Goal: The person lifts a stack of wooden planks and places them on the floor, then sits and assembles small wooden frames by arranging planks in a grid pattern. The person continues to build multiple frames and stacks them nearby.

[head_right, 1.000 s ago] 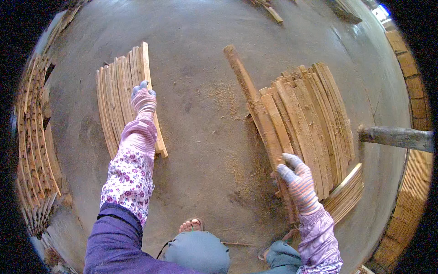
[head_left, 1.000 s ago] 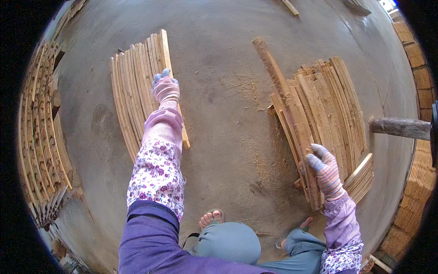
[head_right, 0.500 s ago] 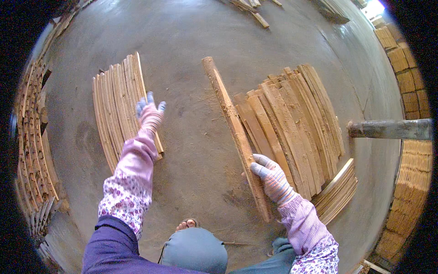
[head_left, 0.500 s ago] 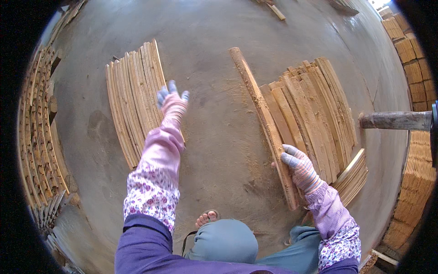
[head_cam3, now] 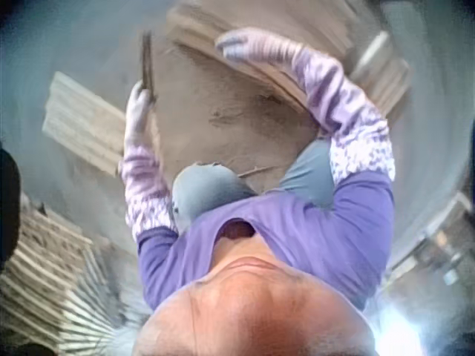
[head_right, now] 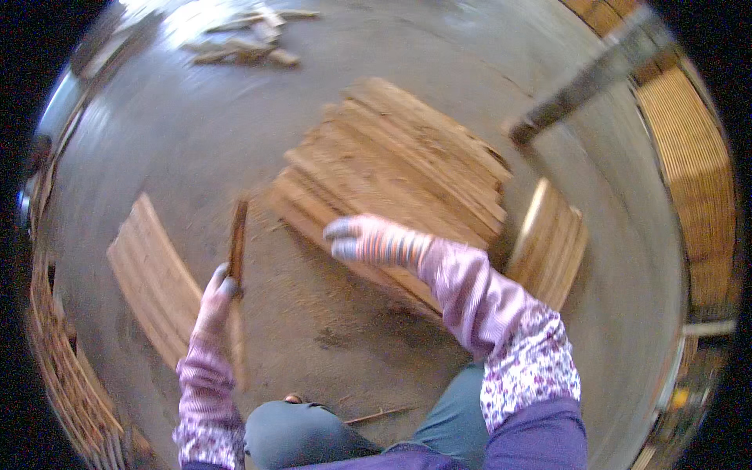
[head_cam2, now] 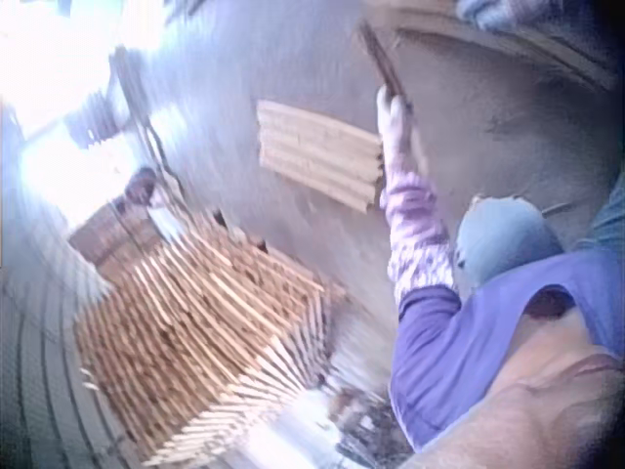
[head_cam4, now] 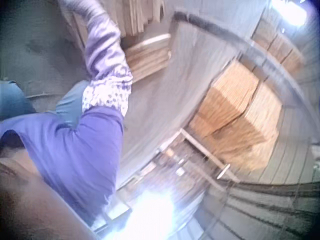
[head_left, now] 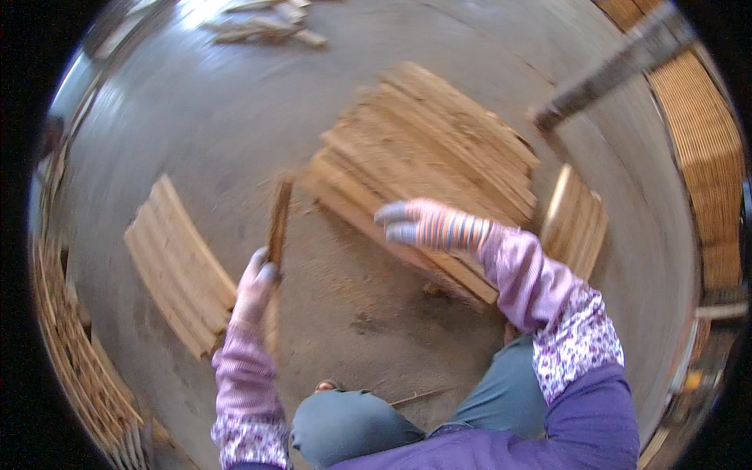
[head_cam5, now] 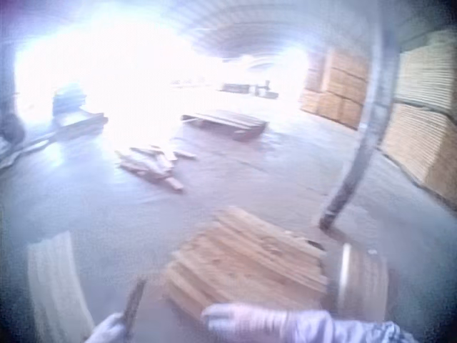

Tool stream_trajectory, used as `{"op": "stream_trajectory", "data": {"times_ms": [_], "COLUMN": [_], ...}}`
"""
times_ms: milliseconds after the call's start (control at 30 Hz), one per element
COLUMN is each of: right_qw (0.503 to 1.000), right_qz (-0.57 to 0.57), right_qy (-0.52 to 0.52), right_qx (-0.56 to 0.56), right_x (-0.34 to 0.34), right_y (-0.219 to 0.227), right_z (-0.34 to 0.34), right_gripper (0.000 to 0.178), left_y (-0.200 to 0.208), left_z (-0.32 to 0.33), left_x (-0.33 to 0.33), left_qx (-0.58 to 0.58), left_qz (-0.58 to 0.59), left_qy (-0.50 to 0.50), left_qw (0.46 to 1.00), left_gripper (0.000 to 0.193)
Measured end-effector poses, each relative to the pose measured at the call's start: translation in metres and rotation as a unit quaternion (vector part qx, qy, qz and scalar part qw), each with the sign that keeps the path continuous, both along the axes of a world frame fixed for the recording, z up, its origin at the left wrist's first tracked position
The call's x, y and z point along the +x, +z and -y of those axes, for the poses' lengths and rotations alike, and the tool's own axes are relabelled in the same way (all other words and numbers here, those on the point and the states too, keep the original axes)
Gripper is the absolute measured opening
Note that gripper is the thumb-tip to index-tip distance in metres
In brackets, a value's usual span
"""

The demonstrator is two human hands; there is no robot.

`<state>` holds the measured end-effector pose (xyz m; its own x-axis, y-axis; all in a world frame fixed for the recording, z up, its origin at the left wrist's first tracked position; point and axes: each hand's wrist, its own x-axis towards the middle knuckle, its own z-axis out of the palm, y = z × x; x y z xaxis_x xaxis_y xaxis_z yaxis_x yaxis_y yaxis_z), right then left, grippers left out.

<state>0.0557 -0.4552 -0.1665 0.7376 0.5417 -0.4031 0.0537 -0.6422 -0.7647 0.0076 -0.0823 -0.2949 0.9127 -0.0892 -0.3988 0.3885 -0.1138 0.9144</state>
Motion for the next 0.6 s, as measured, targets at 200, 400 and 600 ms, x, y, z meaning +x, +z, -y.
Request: {"op": "stream_trajectory", "data": {"times_ms": [200,400,600], "right_qw": [0.904,0.770,0.826], "right_qz": [0.128,0.152,0.110], "right_qy": [-0.402,-0.619,-0.515], "right_qx": [0.075,-0.017,-0.203], "right_x": [0.035,0.036,0.068], "right_y": [0.043,-0.062,-0.133], "right_z": [0.267,0.494,0.541], "right_gripper": [0.035,0.031,0.050], "left_y": [-0.064,-0.112,-0.082], "left_z": [-0.053,-0.022,0.071], "left_x": [-0.133,-0.218,-0.177], "left_qx": [0.315,0.548,0.533], "left_qz": [0.005,-0.255,-0.225], "left_qy": [-0.203,-0.226,-0.266], "left_qw": [0.927,0.764,0.771], "left_gripper": [0.029,0.044,0.079]}}
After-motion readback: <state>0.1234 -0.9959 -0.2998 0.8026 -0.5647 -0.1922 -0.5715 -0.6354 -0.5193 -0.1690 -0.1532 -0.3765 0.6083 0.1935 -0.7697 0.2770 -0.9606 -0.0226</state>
